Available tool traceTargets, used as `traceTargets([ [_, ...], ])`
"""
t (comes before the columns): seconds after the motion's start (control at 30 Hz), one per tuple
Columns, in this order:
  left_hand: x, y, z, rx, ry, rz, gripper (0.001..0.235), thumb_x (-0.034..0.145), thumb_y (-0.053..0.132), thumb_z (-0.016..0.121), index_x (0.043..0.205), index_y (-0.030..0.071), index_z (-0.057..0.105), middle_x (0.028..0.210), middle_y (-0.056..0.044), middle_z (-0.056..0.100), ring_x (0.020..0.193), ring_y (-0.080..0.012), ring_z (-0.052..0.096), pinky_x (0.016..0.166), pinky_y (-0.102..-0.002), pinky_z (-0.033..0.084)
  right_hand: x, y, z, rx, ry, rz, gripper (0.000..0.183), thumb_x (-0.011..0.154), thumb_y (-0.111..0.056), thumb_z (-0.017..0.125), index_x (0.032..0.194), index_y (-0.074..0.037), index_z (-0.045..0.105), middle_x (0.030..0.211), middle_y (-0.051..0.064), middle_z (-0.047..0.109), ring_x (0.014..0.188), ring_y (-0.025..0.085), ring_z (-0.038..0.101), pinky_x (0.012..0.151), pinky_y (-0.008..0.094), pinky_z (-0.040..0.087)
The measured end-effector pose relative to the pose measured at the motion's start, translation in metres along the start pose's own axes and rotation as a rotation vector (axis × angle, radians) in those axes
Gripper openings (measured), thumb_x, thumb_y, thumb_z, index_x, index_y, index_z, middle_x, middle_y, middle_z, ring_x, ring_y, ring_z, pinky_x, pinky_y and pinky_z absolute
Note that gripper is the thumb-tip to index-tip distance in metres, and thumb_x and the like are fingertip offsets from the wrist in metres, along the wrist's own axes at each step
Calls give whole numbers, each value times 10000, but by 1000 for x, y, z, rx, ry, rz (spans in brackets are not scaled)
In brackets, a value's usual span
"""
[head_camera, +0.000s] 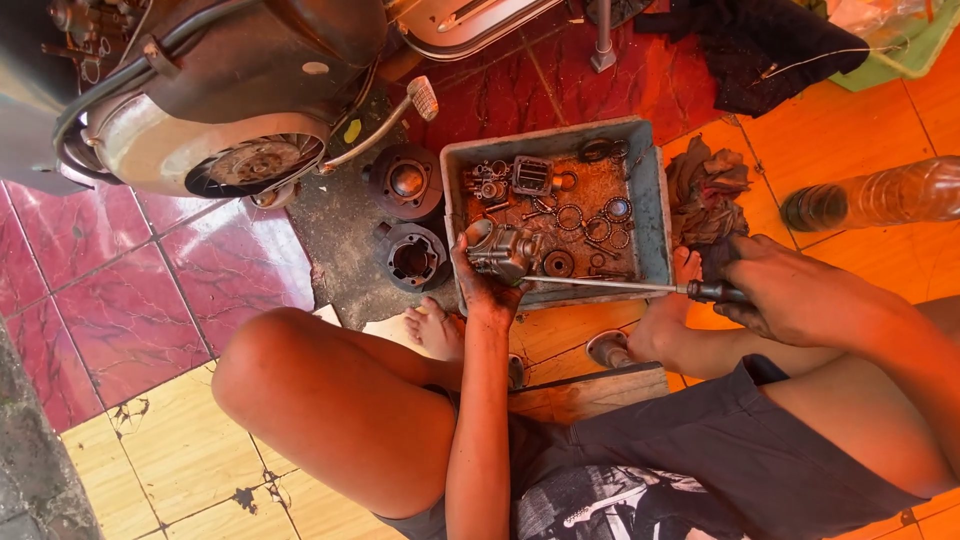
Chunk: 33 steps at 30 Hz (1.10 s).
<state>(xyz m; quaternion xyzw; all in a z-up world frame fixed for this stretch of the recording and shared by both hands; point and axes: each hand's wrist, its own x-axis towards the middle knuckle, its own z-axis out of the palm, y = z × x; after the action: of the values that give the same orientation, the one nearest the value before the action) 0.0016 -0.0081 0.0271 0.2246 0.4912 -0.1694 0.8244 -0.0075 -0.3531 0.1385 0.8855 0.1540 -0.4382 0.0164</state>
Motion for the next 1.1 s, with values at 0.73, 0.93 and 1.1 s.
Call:
traceTargets([
  [0.73,18,13,-20,-196,-381,129,653,727,535,782,1234,156,618,1143,-110,689,1018,-317,695,869,-515,616,11,-32,-5,-52,116,32,639,920,-628,602,1317,-160,426,813,125,691,759,385,696,647,481,516],
  [0.93,29,30,-31,-419,-263,16,698,763,575,679,1297,132,609,1134,-119,670,968,-278,654,773,-403,583,14,18,-13,565,365,41,385,1038,-365,489,1273,-86,611,786,137,664,613,253,581,608,407,430],
  [1.1,28,12,-4,-396,-115,43,639,726,556,824,1147,99,673,1222,-222,706,1097,-423,704,895,-666,554,109,104,120,1090,620,156,325,1086,-220,594,1307,15,552,975,266,645,876,357,647,710,469,549],
])
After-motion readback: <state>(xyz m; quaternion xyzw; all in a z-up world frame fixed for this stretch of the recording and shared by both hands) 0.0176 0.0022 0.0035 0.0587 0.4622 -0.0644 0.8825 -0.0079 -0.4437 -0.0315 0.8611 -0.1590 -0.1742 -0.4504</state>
